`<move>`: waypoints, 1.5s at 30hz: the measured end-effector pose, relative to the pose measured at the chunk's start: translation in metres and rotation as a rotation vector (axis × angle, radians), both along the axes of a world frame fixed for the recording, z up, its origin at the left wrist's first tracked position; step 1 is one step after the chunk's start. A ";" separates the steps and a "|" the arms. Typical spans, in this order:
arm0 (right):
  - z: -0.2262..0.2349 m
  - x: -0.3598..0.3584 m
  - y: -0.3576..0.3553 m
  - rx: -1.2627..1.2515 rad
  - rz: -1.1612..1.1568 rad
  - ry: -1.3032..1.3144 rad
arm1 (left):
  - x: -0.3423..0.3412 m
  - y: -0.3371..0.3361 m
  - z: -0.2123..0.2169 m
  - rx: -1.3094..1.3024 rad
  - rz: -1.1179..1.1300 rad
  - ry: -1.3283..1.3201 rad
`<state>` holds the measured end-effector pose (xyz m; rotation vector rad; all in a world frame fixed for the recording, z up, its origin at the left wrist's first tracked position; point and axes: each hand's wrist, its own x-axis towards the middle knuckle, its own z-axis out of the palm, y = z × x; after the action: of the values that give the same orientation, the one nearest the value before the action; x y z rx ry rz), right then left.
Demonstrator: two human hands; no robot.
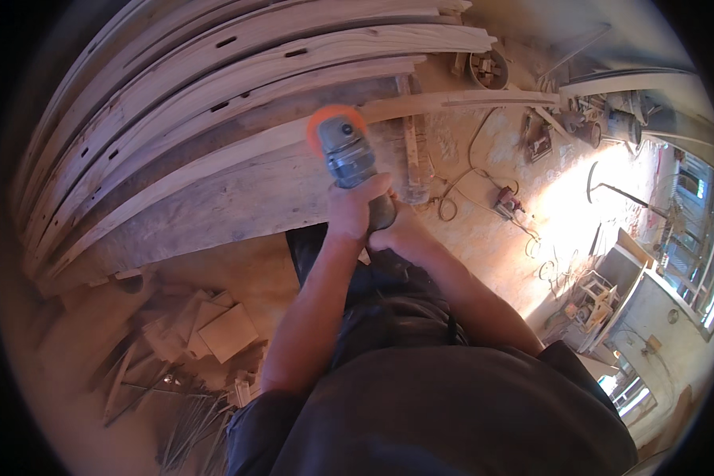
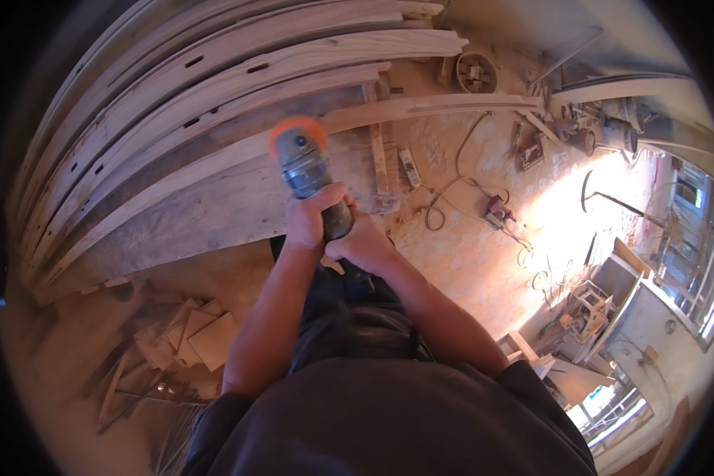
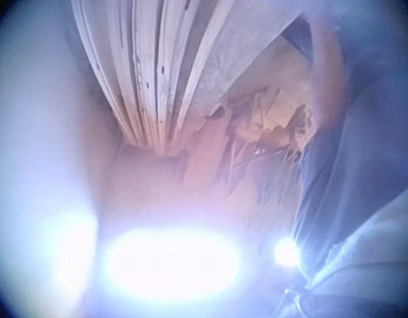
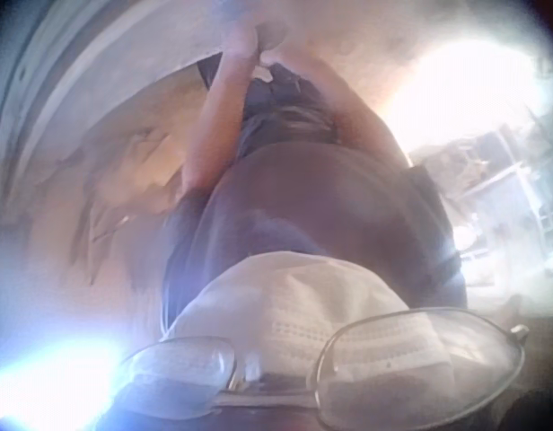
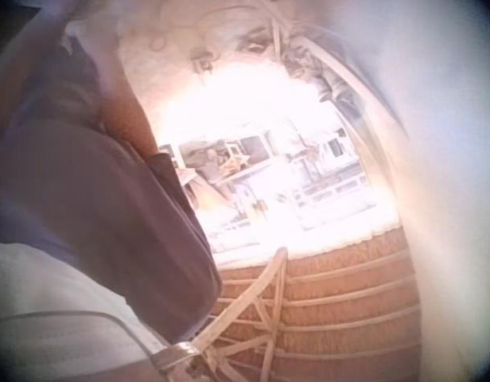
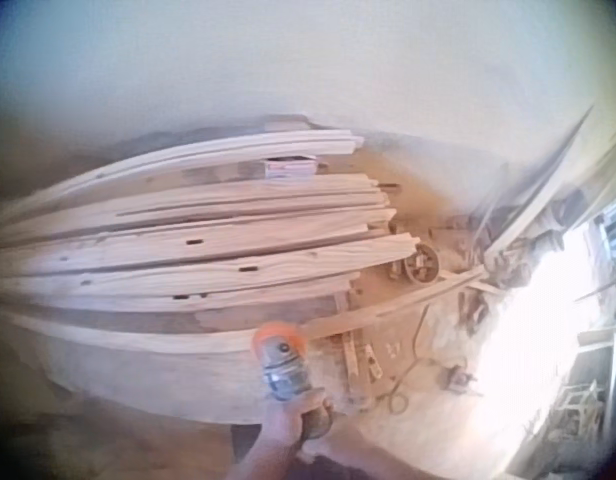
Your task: The person sands wooden planks using an angle grinder with a sanding disc, moving it along the surface and edges while occasionally rearranging the stack by hand.
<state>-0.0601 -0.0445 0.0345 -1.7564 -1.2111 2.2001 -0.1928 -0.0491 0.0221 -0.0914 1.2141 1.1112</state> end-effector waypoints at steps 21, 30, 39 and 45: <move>0.026 0.151 0.011 -0.052 -0.584 0.109 | -0.150 0.033 -0.052 0.453 -0.846 1.788; 0.045 0.059 -0.042 0.082 -0.401 0.039 | -0.248 -0.036 -0.040 0.417 -0.879 1.749; 0.015 -0.071 -0.073 0.032 -0.046 0.115 | -0.332 -0.164 -0.033 -0.338 -0.112 1.974; -0.005 -0.193 -0.083 0.054 0.276 0.165 | -0.207 -0.157 0.019 0.081 0.284 0.108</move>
<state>-0.2527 -0.1270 0.0296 -1.4278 -1.5348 2.3738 -0.4000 -0.2059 0.0413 -0.1466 1.2770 1.4267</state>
